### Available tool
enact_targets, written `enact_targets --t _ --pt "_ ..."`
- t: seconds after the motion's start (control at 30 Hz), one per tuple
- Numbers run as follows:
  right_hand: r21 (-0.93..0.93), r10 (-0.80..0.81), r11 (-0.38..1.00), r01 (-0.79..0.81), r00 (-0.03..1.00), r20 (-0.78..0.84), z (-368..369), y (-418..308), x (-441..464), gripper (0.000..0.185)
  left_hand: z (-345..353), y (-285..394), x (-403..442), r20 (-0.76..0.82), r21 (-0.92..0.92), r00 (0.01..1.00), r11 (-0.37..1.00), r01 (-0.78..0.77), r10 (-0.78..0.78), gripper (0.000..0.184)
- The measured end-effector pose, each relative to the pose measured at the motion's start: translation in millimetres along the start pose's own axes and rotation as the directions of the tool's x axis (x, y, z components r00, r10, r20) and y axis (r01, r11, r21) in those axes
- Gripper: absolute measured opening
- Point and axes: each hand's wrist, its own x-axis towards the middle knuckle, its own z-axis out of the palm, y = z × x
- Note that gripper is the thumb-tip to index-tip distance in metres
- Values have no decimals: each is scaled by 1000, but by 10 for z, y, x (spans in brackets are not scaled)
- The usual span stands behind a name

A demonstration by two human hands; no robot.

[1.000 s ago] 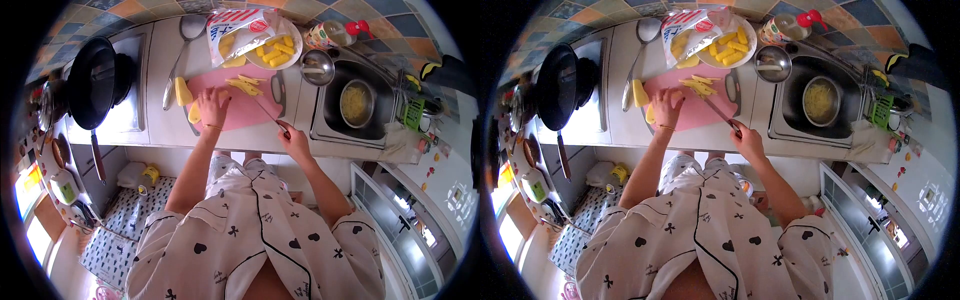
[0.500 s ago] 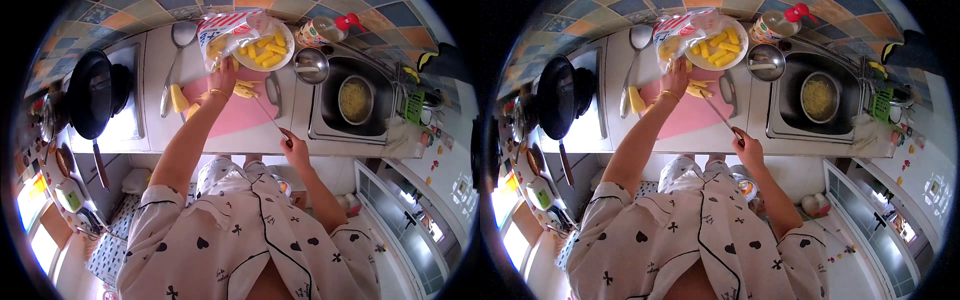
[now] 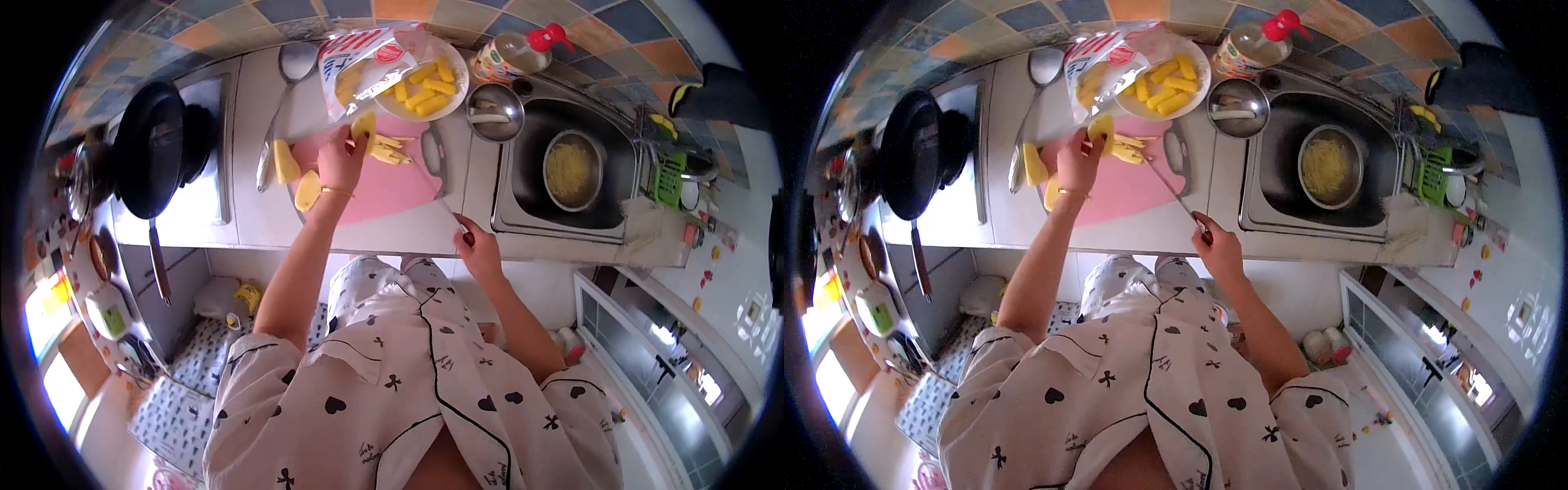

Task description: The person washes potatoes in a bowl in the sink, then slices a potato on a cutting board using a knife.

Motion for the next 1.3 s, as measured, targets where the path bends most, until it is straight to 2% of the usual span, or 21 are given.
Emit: enact_targets --t 0.03,0.07,0.1,0.2,0.3,0.33,0.43,0.53,0.63,0.73,0.83,0.93,1.03,1.13,1.23,1.27,1.3 --pt "-9 -19 1000 19 1000 9 -24 5 22 32 -9 -25 -160 78 -243 989 960 141 -125 11" --pt "-17 -39 999 39 999 17 -44 4 56 32 33 -96 -327 177 -461 959 842 278 -220 12" --pt "-17 -56 998 56 998 35 -61 1 103 32 99 -177 -480 293 -637 915 657 403 -277 12" --pt "-58 -60 996 65 995 85 -112 -88 179 32 390 -397 -902 355 -846 874 284 451 -331 14" --pt "-103 -108 987 122 985 133 -105 -169 256 31 591 -633 -1154 332 -798 870 384 466 -365 15" --pt "-120 -104 985 123 982 157 -100 -204 286 31 630 -705 -1183 387 -768 833 363 528 -394 12" --pt "-172 -92 977 129 973 210 -53 -304 342 32 364 -440 -1193 368 -551 770 545 632 -520 16" --pt "-220 -101 963 155 966 239 11 -379 443 33 408 -623 -1244 204 -384 866 776 499 -456 22" --pt "-216 -99 964 154 964 246 92 -410 551 33 354 -612 -1254 -93 -259 945 924 280 -312 30" --pt "-204 -71 971 122 968 239 135 -371 556 33 328 -551 -1210 -192 -226 951 954 197 -242 40" --pt "-199 -41 976 90 970 238 124 -409 528 33 405 -524 -1112 -185 -123 971 984 129 -151 50" --pt "-180 -75 977 118 970 230 98 -387 517 34 423 -426 -1067 -233 79 972 996 50 -30 51" --pt "-147 -102 980 135 972 212 105 -348 490 34 427 -332 -1003 -122 48 969 974 223 -216 47" --pt "-137 -83 984 112 976 203 50 -347 487 34 446 -381 -976 -124 -46 961 969 243 -247 37" --pt "-140 -99 982 129 975 200 -43 -324 449 34 296 -298 -1018 -71 -351 961 909 227 -267 28" --pt "-140 -114 980 144 974 198 -66 -309 448 34 217 -209 -1052 -156 -320 967 936 144 -202 24" --pt "-136 -133 977 161 971 197 -73 -307 475 35 198 -183 -1085 -204 -201 970 976 88 -129 25"
